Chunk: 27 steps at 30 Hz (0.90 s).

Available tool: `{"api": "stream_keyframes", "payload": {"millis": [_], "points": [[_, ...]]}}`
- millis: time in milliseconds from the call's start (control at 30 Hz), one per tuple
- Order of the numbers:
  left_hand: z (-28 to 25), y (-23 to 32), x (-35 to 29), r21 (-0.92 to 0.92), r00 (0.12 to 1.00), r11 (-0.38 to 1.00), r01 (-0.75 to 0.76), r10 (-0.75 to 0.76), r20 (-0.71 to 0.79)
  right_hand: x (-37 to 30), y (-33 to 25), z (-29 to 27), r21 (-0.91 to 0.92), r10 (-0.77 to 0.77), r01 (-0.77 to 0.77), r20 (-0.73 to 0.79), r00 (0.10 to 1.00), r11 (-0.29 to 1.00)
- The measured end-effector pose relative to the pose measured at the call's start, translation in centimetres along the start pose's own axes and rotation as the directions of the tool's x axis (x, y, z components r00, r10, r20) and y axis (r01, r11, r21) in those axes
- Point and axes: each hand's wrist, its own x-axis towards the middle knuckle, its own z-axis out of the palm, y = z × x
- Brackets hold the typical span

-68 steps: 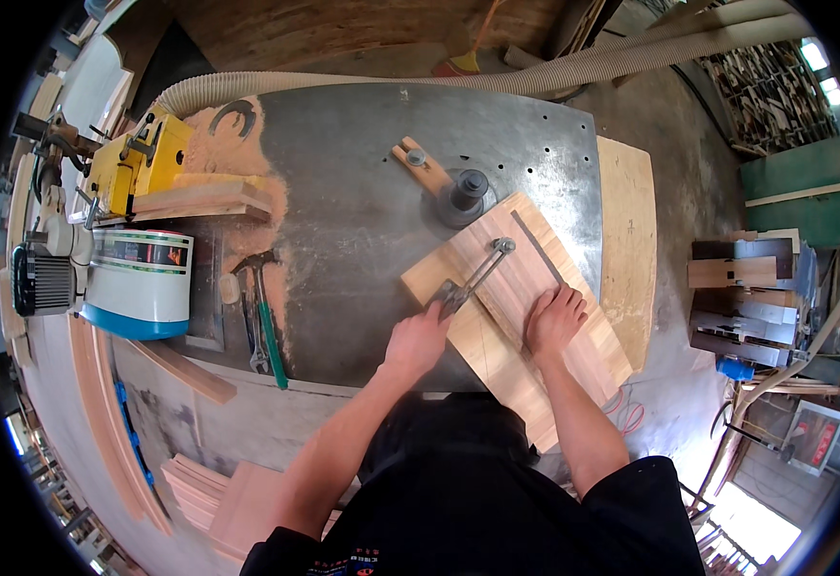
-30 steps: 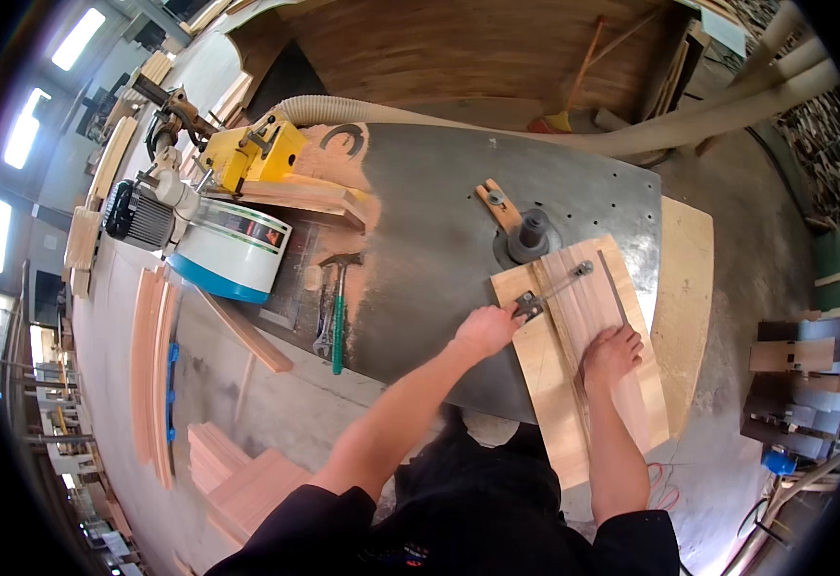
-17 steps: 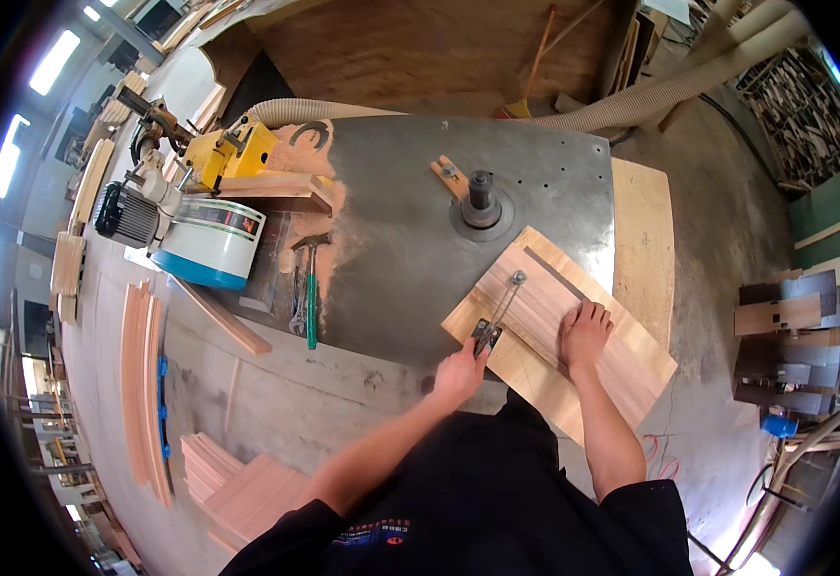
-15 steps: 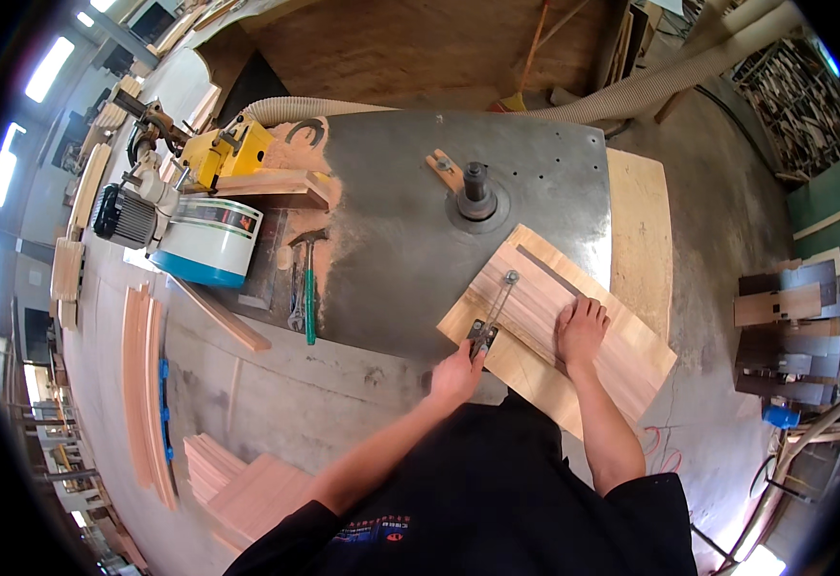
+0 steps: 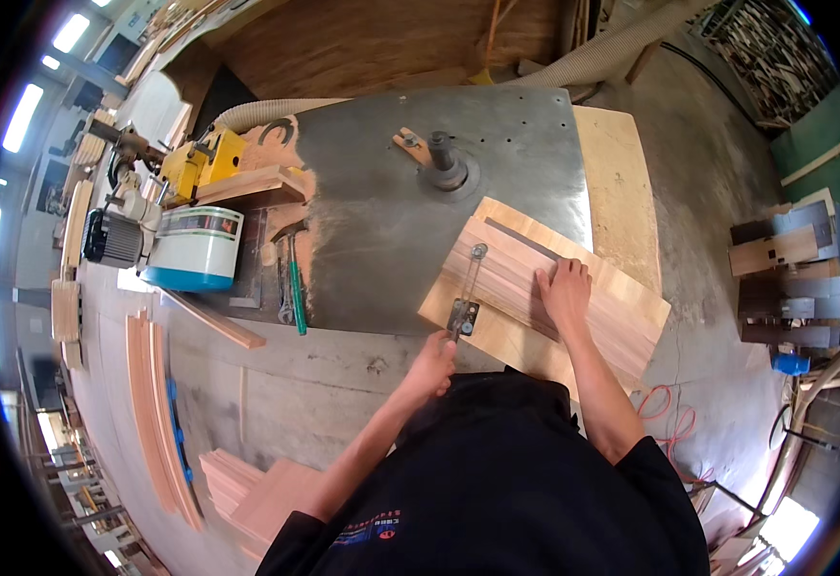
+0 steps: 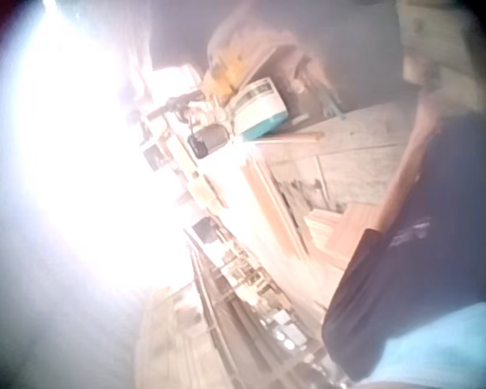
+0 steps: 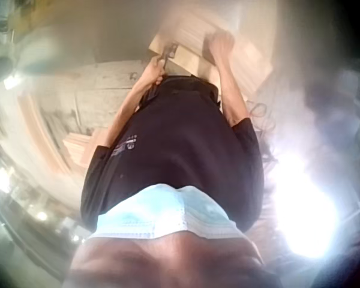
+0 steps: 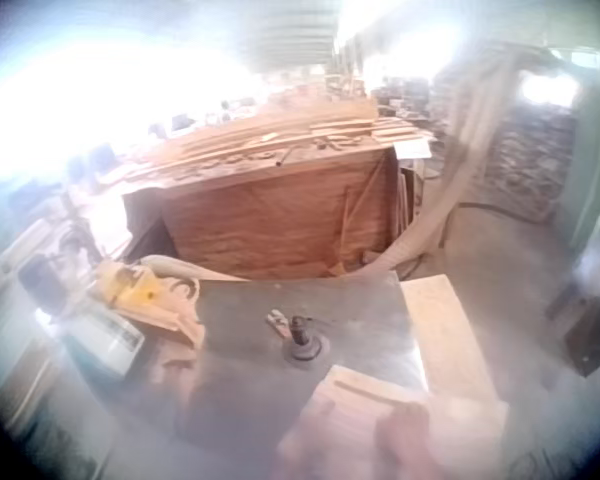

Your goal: The person uses a router table to shape the edge of a wooden plank. They guide the wood along a fence using a jig, then flip the plank to shape the opposite edge. The person repeats this process for multiple planks, stacking the finished pieces.

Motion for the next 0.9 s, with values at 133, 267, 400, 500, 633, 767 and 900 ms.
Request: {"api": "stream_keyframes", "payload": {"millis": [133,267,400,500,633,767,900], "points": [[-0.2,0.3,-1.0,-0.131,0.992,0.987,0.094,-0.083,0.091,1.8,-0.1,-0.8,-0.038,0.156,-0.151,0.239,0.958,0.988],[0.0,1.1,-0.6,0.010,0.999,0.999,0.042,-0.042,0.030,3.4,-0.1,-0.7,-0.088,0.242,-0.227,0.219,0.945,0.970],[0.4,2.0,-0.7,0.045,0.996,0.996,0.077,-0.079,0.041,4.4,0.6,-1.5,0.005,0.261,-0.279,0.334,0.906,0.960],[0.3,2.1,-0.8,0.051,0.995,0.995,0.089,-0.091,0.049,4.5,0.7,-1.8,0.025,0.257,-0.287,0.380,0.889,0.958],[0.2,2.2,-0.9,0.050,0.994,0.995,0.088,-0.091,0.057,4.8,0.6,-1.7,0.047,0.263,-0.306,0.398,0.879,0.951],[0.5,2.3,-1.0,0.046,0.994,0.994,0.096,-0.098,0.047,4.8,0.6,-1.5,0.039,0.272,-0.307,0.368,0.889,0.951],[0.7,2.5,-1.3,0.053,0.996,0.995,0.080,-0.083,0.044,4.6,0.5,-1.7,0.031,0.281,-0.314,0.366,0.887,0.949]]}}
